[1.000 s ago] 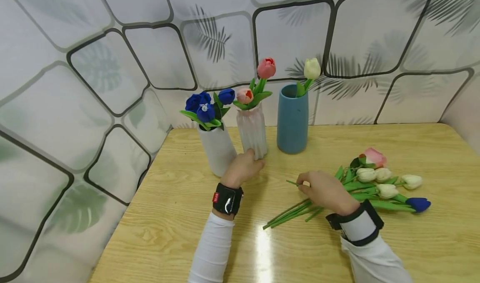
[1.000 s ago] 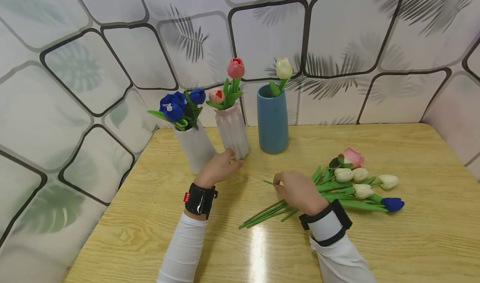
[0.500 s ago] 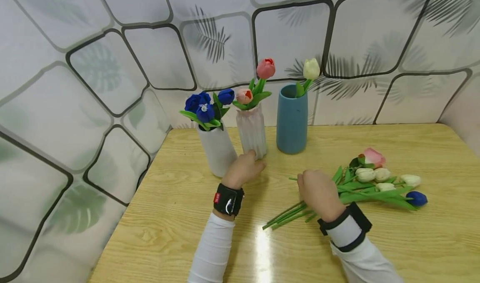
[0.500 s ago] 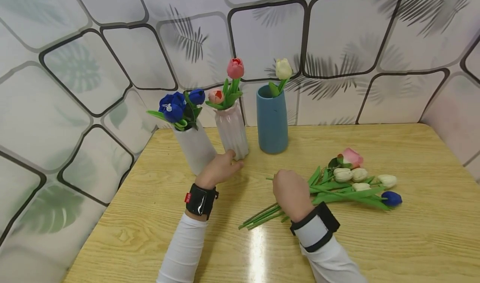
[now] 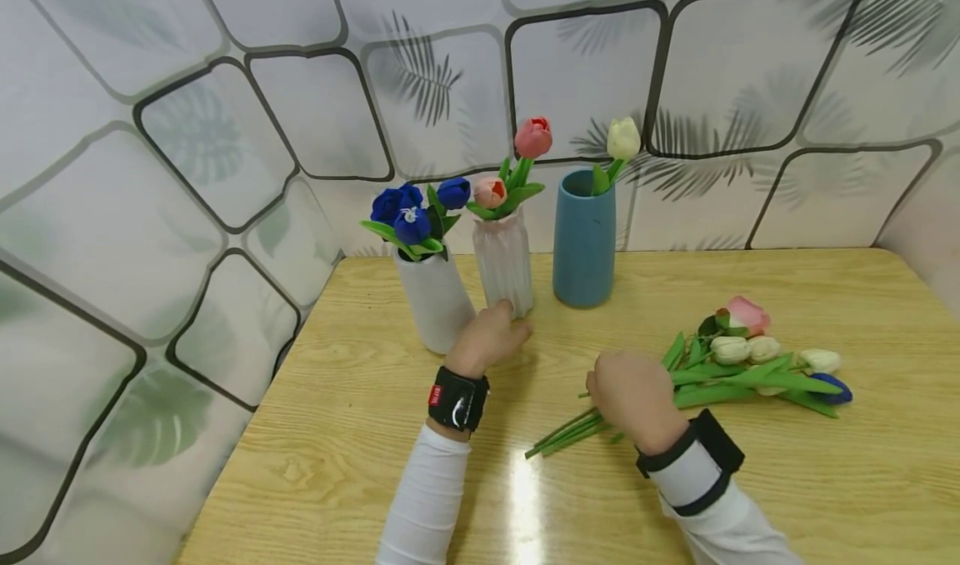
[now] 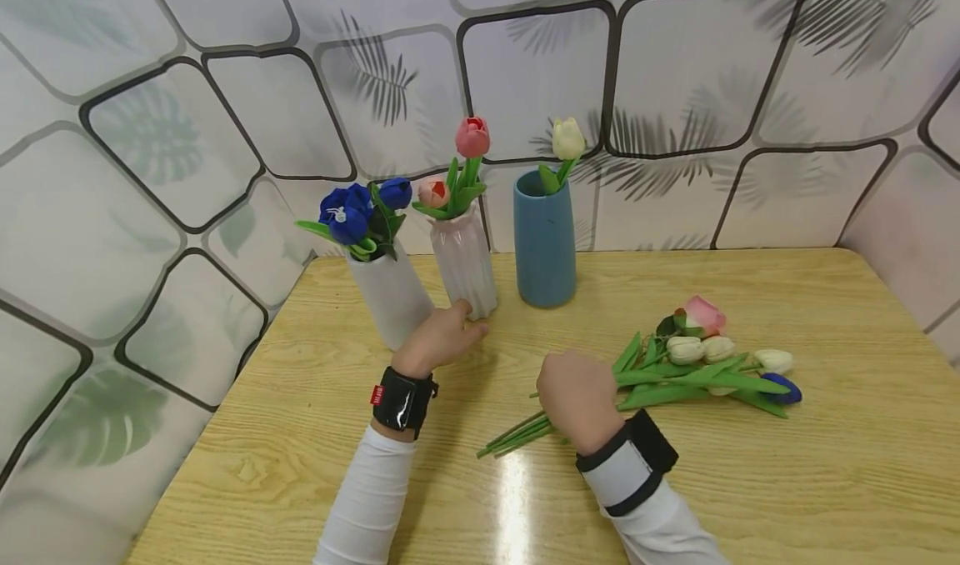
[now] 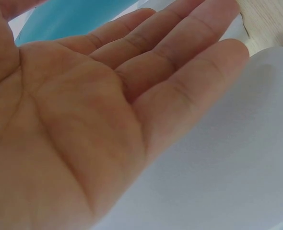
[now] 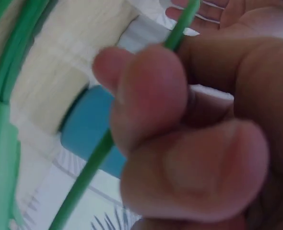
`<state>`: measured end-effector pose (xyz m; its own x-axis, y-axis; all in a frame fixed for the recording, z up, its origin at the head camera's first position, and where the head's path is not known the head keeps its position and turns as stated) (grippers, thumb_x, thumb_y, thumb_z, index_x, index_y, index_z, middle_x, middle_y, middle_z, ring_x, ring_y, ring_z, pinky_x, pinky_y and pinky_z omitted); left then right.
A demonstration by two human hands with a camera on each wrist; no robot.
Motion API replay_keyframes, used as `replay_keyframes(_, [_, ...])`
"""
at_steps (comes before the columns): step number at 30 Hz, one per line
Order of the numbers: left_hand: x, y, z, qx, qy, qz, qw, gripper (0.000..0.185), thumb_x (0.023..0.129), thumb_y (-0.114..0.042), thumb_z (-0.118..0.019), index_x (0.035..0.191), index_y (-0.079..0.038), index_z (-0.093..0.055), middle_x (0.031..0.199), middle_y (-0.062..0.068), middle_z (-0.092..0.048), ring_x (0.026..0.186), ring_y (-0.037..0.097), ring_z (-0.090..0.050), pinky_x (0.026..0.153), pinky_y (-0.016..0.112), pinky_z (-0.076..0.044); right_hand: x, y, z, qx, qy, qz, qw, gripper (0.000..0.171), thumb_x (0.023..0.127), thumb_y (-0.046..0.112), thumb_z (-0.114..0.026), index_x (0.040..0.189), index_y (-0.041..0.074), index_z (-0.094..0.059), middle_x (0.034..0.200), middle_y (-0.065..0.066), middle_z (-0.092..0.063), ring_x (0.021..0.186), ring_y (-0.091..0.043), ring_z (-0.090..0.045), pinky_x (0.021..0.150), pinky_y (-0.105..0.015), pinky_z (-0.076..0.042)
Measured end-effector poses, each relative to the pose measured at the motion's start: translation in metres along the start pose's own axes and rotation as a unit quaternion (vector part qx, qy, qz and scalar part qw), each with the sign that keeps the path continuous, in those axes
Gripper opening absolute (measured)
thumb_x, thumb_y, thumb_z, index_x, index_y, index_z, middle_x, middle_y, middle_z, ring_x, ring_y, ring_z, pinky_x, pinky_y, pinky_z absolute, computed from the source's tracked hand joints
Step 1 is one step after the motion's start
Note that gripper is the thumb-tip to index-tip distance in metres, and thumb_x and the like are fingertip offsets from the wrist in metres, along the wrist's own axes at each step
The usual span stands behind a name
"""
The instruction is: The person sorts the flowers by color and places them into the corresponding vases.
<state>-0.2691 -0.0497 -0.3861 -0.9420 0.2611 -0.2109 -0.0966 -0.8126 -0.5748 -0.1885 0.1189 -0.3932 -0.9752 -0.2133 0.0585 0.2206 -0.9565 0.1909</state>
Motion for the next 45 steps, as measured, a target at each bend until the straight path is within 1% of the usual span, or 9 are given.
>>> replay_keyframes(14, [-0.002, 0.0, 0.001, 0.016, -0.001, 0.005, 0.9999, 0.055, 0.102, -0.032, -0.052, 0.141, 0.006, -0.045, 0.132, 0.026, -0.058, 0.108, 0.03, -0.061, 0.091, 0.043, -0.051, 0.002, -0.012, -0.018, 0.04, 0.103, -0.005, 0.994, 0.014, 0.093, 0.006, -0.061, 0.079, 0.006, -0.063, 0.061, -0.004, -0.052, 0.053, -0.018, -0.052, 0.046, -0.031, -0.04])
replay_keyframes(22, [-0.004, -0.001, 0.003, 0.019, -0.002, 0.001, 0.9998, 0.055, 0.102, -0.032, -0.052, 0.14, 0.007, -0.046, 0.132, 0.027, -0.058, 0.11, 0.032, -0.062, 0.091, 0.044, -0.051, 0.001, -0.011, -0.002, 0.002, -0.016, -0.026, 1.0, 0.013, 0.101, 0.008, -0.054, 0.108, 0.001, -0.062, 0.047, -0.004, -0.044, 0.039, -0.019, -0.046, 0.034, -0.032, -0.035])
replay_keyframes(30, [-0.008, 0.003, 0.01, -0.005, -0.002, -0.001, 1.0, 0.055, 0.102, -0.033, -0.052, 0.14, 0.006, -0.047, 0.126, 0.027, -0.06, 0.102, 0.033, -0.064, 0.083, 0.044, -0.053, 0.002, -0.014, 0.009, 0.054, -0.086, -0.051, 0.993, 0.038, 0.106, 0.023, -0.048, 0.078, -0.001, -0.059, 0.045, -0.004, -0.041, 0.034, -0.018, -0.04, 0.034, -0.027, -0.027])
replay_keyframes(33, [-0.013, 0.008, 0.018, -0.01, 0.004, 0.002, 0.9999, 0.059, 0.102, -0.036, -0.053, 0.144, 0.005, -0.044, 0.129, 0.024, -0.059, 0.102, 0.031, -0.064, 0.082, 0.041, -0.053, 0.004, -0.018, 0.011, 0.151, -0.115, -0.053, 0.98, 0.037, 0.106, 0.022, -0.049, 0.078, 0.001, -0.064, 0.051, -0.006, -0.05, 0.038, -0.013, -0.046, 0.036, -0.025, -0.031])
replay_keyframes(35, [-0.017, 0.015, 0.024, -0.006, 0.007, 0.006, 0.9999, 0.061, 0.101, -0.037, -0.054, 0.144, 0.006, -0.044, 0.129, 0.022, -0.06, 0.103, 0.031, -0.063, 0.083, 0.042, -0.053, 0.005, -0.023, 0.01, 0.29, -0.13, -0.067, 0.946, 0.032, 0.105, 0.022, -0.051, 0.09, 0.0, -0.07, 0.064, -0.012, -0.064, 0.046, -0.01, -0.057, 0.04, -0.026, -0.043])
replay_keyframes(36, [-0.019, 0.018, 0.028, 0.0, 0.009, 0.009, 0.9999, 0.061, 0.101, -0.038, -0.054, 0.143, 0.006, -0.045, 0.129, 0.021, -0.06, 0.105, 0.03, -0.062, 0.084, 0.043, -0.053, 0.005, -0.026, 0.007, 0.373, -0.137, -0.08, 0.914, 0.03, 0.105, 0.022, -0.052, 0.098, -0.001, -0.071, 0.074, -0.016, -0.069, 0.052, -0.01, -0.062, 0.044, -0.027, -0.049])
replay_keyframes(41, [-0.03, 0.036, 0.043, 0.012, 0.033, 0.006, 0.9994, 0.055, 0.101, -0.037, -0.053, 0.138, 0.004, -0.051, 0.128, 0.018, -0.06, 0.11, 0.029, -0.06, 0.089, 0.045, -0.051, 0.005, -0.031, -0.015, 0.682, -0.175, -0.187, 0.685, 0.029, 0.102, 0.021, -0.058, 0.122, 0.0, -0.062, 0.096, -0.008, -0.073, 0.071, -0.01, -0.072, 0.064, -0.028, -0.059])
replay_keyframes(43, [-0.034, 0.041, 0.048, 0.017, 0.042, -0.002, 0.999, 0.049, 0.102, -0.036, -0.052, 0.13, 0.004, -0.056, 0.119, 0.016, -0.063, 0.102, 0.027, -0.06, 0.084, 0.042, -0.051, 0.004, -0.028, -0.023, 0.725, -0.197, -0.221, 0.622, 0.024, 0.101, 0.016, -0.059, 0.12, 0.002, -0.055, 0.09, 0.0, -0.071, 0.066, -0.01, -0.07, 0.063, -0.026, -0.059])
replay_keyframes(45, [-0.039, 0.047, 0.054, 0.023, 0.044, -0.005, 0.9987, 0.043, 0.102, -0.035, -0.052, 0.12, 0.004, -0.06, 0.108, 0.015, -0.064, 0.092, 0.026, -0.06, 0.078, 0.04, -0.05, 0.004, -0.026, -0.029, 0.752, -0.224, -0.236, 0.574, 0.024, 0.1, 0.01, -0.059, 0.114, 0.004, -0.041, 0.086, 0.001, -0.069, 0.061, -0.01, -0.068, 0.062, -0.026, -0.059])
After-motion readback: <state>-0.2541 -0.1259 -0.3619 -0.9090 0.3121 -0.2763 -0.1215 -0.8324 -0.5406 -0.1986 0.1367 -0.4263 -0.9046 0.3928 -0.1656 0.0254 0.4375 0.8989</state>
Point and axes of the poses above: each hand's wrist, its own x-axis towards the middle knuckle, its own z-axis out of the back of the hand, y = z × x, the point moved 5 cm from there along x, towards the middle knuckle
